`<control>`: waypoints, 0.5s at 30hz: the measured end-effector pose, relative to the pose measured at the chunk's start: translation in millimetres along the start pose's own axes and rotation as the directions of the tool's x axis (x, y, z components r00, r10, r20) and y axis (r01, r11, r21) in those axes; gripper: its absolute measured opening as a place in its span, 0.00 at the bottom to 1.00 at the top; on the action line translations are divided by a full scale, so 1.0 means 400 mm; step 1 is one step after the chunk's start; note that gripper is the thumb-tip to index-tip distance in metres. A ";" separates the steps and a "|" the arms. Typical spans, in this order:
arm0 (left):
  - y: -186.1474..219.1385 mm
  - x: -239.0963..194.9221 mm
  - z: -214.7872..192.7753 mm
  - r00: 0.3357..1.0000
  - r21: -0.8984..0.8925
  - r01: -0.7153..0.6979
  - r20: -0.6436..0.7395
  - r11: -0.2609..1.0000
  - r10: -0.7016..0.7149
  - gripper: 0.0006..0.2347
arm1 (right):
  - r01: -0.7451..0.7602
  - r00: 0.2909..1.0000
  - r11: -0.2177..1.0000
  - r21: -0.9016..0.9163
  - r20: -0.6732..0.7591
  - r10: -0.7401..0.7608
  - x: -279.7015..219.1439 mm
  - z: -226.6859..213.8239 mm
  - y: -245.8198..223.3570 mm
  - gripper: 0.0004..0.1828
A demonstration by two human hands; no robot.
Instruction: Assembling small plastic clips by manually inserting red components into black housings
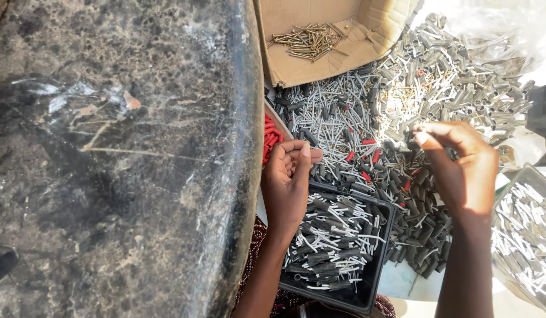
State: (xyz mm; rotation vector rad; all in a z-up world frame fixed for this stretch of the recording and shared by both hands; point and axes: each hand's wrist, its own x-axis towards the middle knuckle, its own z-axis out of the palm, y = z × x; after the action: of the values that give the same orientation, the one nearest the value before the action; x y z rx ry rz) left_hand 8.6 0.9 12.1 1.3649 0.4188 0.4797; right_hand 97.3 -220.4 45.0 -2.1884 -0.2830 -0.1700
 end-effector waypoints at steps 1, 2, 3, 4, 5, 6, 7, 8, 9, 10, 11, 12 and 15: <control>0.000 0.000 0.000 1.000 0.000 0.000 0.002 1.000 0.000 0.07 | -0.001 1.000 1.000 -0.001 -0.002 0.001 0.005 -0.010 -0.014 0.10; -0.001 0.000 0.003 1.000 0.009 -0.025 -0.008 1.000 0.025 0.06 | 0.070 0.997 0.994 0.078 -0.040 -0.067 0.008 -0.023 -0.028 0.08; -0.002 0.000 0.005 0.999 0.019 -0.050 -0.019 0.999 0.050 0.05 | 0.144 0.988 0.978 0.153 -0.084 -0.132 0.012 -0.037 -0.043 0.07; -0.001 -0.001 0.007 0.998 0.016 -0.053 -0.015 0.998 0.053 0.05 | 0.147 0.987 0.978 0.150 -0.089 -0.134 0.018 -0.042 -0.035 0.07; 0.002 -0.001 0.007 0.999 0.013 -0.048 -0.013 0.999 0.048 0.05 | 0.151 0.979 0.961 0.232 -0.168 -0.114 0.024 -0.047 -0.030 0.05; 0.005 -0.001 0.005 0.999 0.011 -0.043 -0.014 0.999 0.043 0.05 | 0.162 0.967 0.936 0.313 -0.242 -0.087 0.030 -0.050 -0.026 0.05; 0.007 -0.002 0.008 0.999 0.009 -0.046 -0.013 0.999 0.046 0.05 | 0.166 0.966 0.935 0.312 -0.244 -0.089 0.038 -0.058 -0.031 0.05; 0.010 -0.004 0.007 0.999 0.016 -0.036 -0.016 0.999 0.036 0.06 | 0.088 0.990 0.937 0.338 -0.136 -0.044 0.046 -0.061 -0.036 0.07; 0.013 -0.005 0.005 1.000 0.023 -0.025 -0.018 0.999 0.025 0.06 | 0.007 1.000 0.935 0.354 -0.025 0.002 0.054 -0.063 -0.042 0.10; 0.015 -0.006 0.004 0.999 0.023 -0.028 -0.017 0.999 0.028 0.06 | 0.009 1.000 0.935 0.354 -0.027 0.000 0.066 -0.055 -0.069 0.10; 0.016 -0.007 0.004 0.999 0.029 -0.028 -0.016 0.999 0.028 0.06 | -0.154 0.976 0.983 0.098 0.173 0.135 0.079 -0.048 -0.096 0.09; 0.018 -0.006 0.004 0.999 0.034 -0.029 -0.013 0.999 0.029 0.06 | -0.259 0.895 0.947 -0.189 0.322 0.309 0.092 -0.041 -0.123 0.09; 0.015 -0.005 0.005 1.000 0.021 -0.015 -0.016 1.000 0.015 0.06 | -0.084 0.882 0.982 -0.171 0.446 0.153 0.137 0.022 -0.170 0.18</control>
State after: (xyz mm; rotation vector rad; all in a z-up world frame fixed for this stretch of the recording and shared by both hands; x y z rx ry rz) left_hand 7.5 -1.0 18.3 1.3860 0.4279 0.5000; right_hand 132.3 -166.6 105.0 -2.3651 -0.4066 0.4176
